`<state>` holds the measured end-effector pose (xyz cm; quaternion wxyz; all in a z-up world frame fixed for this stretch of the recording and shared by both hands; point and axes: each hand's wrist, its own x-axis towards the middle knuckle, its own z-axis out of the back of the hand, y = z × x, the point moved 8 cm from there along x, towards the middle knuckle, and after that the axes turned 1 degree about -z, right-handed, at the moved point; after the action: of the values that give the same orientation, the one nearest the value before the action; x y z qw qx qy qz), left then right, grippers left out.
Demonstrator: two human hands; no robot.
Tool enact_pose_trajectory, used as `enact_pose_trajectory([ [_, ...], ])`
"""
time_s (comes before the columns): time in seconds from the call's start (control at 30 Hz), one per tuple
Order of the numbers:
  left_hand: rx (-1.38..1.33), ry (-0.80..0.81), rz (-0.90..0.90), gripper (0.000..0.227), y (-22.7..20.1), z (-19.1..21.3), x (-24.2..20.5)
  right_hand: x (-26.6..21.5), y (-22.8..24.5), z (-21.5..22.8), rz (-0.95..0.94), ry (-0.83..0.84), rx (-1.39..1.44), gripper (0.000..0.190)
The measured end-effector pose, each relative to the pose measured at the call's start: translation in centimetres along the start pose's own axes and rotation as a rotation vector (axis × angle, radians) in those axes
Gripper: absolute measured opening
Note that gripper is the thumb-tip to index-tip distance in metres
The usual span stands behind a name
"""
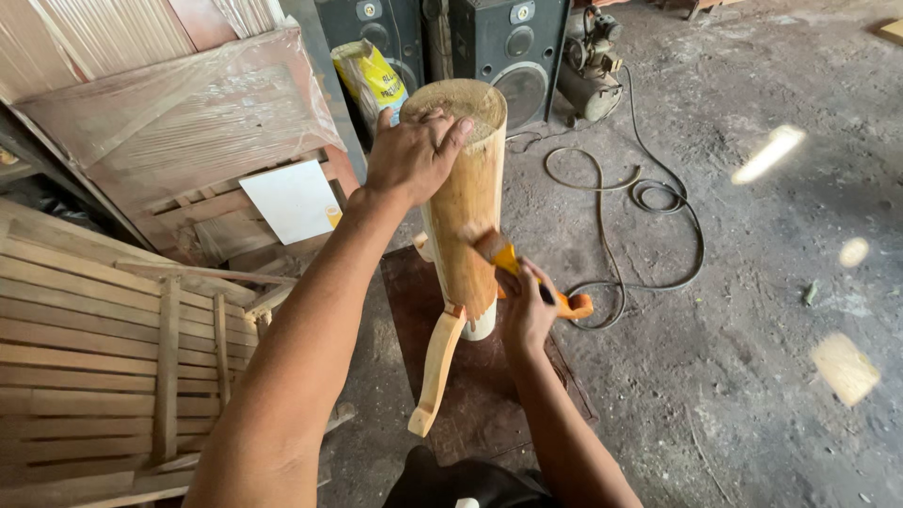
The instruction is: The person applies a liquid coating to a wooden furniture component using a brush. They dip the brush into a container and sweep it across the surfaces of the wooden legs and center post, rotating the object to reach different sides.
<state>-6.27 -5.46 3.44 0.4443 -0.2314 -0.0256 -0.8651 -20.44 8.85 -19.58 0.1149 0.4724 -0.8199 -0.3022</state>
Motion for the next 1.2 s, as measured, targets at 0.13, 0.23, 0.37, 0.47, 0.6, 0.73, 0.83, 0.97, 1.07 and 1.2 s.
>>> enact_pose_trajectory([
  [0.13, 0.006, 0.046, 0.039, 0.07, 0.4, -0.8, 0.0, 0.9, 2.3, 0.1, 0.177, 0.105, 0.014, 0.028],
  [0.23, 0.015, -0.008, -0.008, 0.07, 0.5, -0.9, 0.2, 3.0, 2.9, -2.8, 0.236, 0.247, 0.113, 0.031],
  [0.37, 0.045, 0.044, 0.002, 0.068, 0.8, -1.8, -0.3, 3.8, -0.2, -1.7, 0.139, 0.166, 0.062, 0.034],
  [0.47, 0.099, -0.272, -0.205, 0.067, -1.1, 0.8, -0.1, 4.4, -2.3, 2.8, 0.01, 0.004, 0.072, 0.031],
  [0.6, 0.021, 0.002, 0.024, 0.063, 0.8, -1.6, -0.3, 4.2, -2.6, 8.6, -0.063, -0.226, -0.168, 0.02],
  [0.73, 0.062, -0.089, -0.026, 0.065, 0.2, -0.9, -0.2, 7.7, 1.0, 1.7, 0.072, -0.051, -0.487, 0.015],
  [0.83, 0.098, -0.142, -0.068, 0.068, 0.1, -0.6, -0.5, 10.3, 5.6, -5.3, 0.192, 0.045, -0.677, 0.015],
  [0.97, 0.059, -0.103, -0.035, 0.07, 0.5, -1.4, -0.5, 11.1, 10.8, -8.6, 0.215, 0.262, -0.17, 0.022],
  [1.07, 0.048, 0.029, 0.136, 0.069, 1.8, -2.2, -0.2, 9.6, 8.8, -6.3, 0.116, 0.252, 0.001, 0.023],
  [1.2, 0.07, -0.113, 0.028, 0.063, 0.5, -0.9, -0.6, 7.2, 0.5, 1.3, -0.369, -0.082, 0.143, 0.02],
])
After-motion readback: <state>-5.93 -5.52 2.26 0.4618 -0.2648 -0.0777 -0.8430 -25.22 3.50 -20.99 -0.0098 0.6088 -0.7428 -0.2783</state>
